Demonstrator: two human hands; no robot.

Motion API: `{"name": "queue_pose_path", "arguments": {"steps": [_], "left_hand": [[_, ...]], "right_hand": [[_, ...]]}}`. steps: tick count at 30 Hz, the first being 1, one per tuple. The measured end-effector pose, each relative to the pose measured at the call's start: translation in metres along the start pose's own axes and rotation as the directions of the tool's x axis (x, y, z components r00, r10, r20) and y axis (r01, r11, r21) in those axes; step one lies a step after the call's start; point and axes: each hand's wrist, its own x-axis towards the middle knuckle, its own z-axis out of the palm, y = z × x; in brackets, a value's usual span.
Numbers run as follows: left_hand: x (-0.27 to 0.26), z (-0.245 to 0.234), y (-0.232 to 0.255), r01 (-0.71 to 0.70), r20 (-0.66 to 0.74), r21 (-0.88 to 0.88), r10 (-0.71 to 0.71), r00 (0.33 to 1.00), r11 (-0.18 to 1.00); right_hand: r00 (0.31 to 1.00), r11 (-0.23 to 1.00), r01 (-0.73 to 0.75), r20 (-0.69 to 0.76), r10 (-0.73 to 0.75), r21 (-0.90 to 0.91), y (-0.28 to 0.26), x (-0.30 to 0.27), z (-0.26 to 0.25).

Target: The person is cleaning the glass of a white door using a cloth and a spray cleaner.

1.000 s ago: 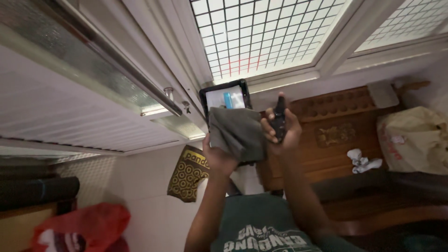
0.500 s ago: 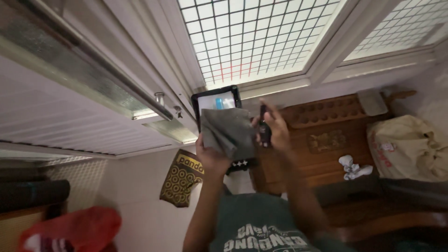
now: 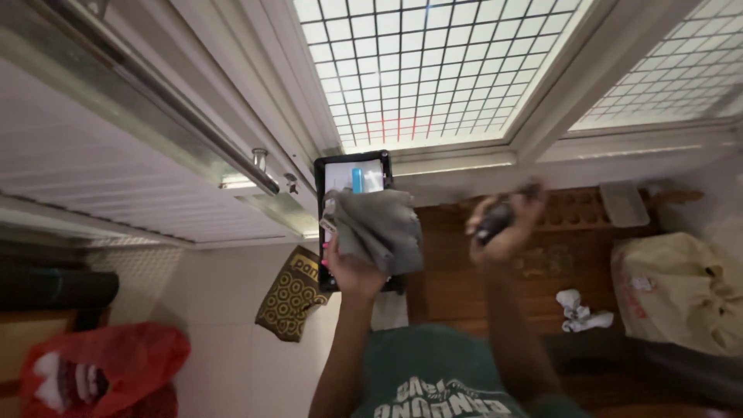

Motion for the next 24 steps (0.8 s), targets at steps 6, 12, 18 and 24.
{"name": "queue_pose_path", "arguments": {"steps": [6, 12, 18, 24], "left_hand": [[-0.012, -0.005, 0.006, -0.077, -0.026, 0.022, 0.077, 0.997, 0.997], [-0.023, -0.024, 0.027, -0.115, -0.096, 0.003, 0.114, 0.989, 0.993], [-0.032, -0.025, 0.049, -0.164, -0.081, 0.008, 0.165, 0.983, 0.986], [-0.038, -0.03, 0.071, -0.197, -0.099, 0.025, 0.198, 0.975, 0.98]], "right_hand": [[0.945, 0.898, -0.179, 0.182, 0.271, -0.403, 0.017, -0.02, -0.006], [0.886, 0.732, -0.063, 0.3, 0.354, -0.678, 0.047, -0.028, -0.03], [0.945, 0.723, 0.024, 0.251, 0.208, -0.691, 0.061, -0.037, 0.006], [0.728, 0.183, 0.685, 0.667, -0.157, -0.705, 0.122, 0.003, 0.016]]}}
